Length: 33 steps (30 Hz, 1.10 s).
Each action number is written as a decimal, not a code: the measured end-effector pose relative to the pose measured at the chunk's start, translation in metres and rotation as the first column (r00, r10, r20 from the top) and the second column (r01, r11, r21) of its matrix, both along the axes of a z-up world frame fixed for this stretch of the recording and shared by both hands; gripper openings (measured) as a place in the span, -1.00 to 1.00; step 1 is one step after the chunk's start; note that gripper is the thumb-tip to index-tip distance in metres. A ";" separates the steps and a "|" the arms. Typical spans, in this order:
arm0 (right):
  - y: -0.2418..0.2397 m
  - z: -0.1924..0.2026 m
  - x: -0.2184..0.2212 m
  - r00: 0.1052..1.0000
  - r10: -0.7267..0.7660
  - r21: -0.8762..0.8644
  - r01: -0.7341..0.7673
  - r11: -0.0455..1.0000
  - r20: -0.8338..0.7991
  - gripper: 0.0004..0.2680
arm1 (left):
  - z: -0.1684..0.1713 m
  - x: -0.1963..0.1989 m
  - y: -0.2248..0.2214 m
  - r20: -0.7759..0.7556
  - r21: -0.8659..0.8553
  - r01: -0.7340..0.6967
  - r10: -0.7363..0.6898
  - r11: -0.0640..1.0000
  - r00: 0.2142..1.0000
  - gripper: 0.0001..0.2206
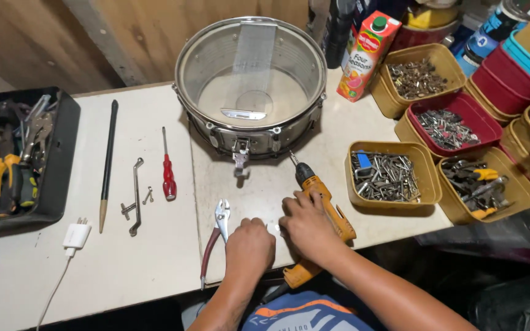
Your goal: Repairing a snare drum at a workbench using a power drill, hammer, and pliers
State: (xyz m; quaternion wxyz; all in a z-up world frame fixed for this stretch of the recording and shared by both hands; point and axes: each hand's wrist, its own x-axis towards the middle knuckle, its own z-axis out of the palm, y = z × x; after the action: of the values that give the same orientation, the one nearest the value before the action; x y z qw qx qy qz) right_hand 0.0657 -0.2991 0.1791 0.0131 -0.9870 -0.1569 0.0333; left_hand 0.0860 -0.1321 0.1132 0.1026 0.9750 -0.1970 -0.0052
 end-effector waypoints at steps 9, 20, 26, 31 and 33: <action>0.000 -0.016 0.001 0.999 0.009 0.144 -0.014 0.989 0.032 -0.94 | 0.030 -0.019 0.021 -0.438 -0.486 -0.266 0.031 0.832 0.899 -0.79; -0.014 0.029 -0.032 0.971 -0.233 0.668 0.204 0.716 -0.047 -0.91 | 0.111 -0.025 0.010 -0.671 -0.500 -0.487 0.035 0.716 0.741 -0.77; -0.015 0.024 -0.036 0.974 -0.219 0.694 0.123 0.709 0.051 -0.93 | 0.113 -0.025 0.010 -0.679 -0.501 -0.480 0.017 0.720 0.734 -0.76; -0.013 0.028 -0.036 0.979 -0.132 0.671 -0.008 0.742 0.157 -0.95 | 0.109 -0.026 0.013 -0.681 -0.504 -0.480 0.011 0.718 0.732 -0.77; -0.013 0.028 -0.036 0.979 -0.117 0.655 -0.021 0.755 0.165 -0.94 | 0.101 -0.026 0.014 -0.689 -0.533 -0.502 -0.005 0.681 0.724 -0.79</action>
State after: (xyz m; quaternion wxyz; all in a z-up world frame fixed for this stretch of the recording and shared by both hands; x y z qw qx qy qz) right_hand 0.0299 -0.3118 0.2073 0.3418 -0.9223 -0.1337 -0.1211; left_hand 0.0603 -0.1183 0.2141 0.5175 0.8186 0.0079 -0.2489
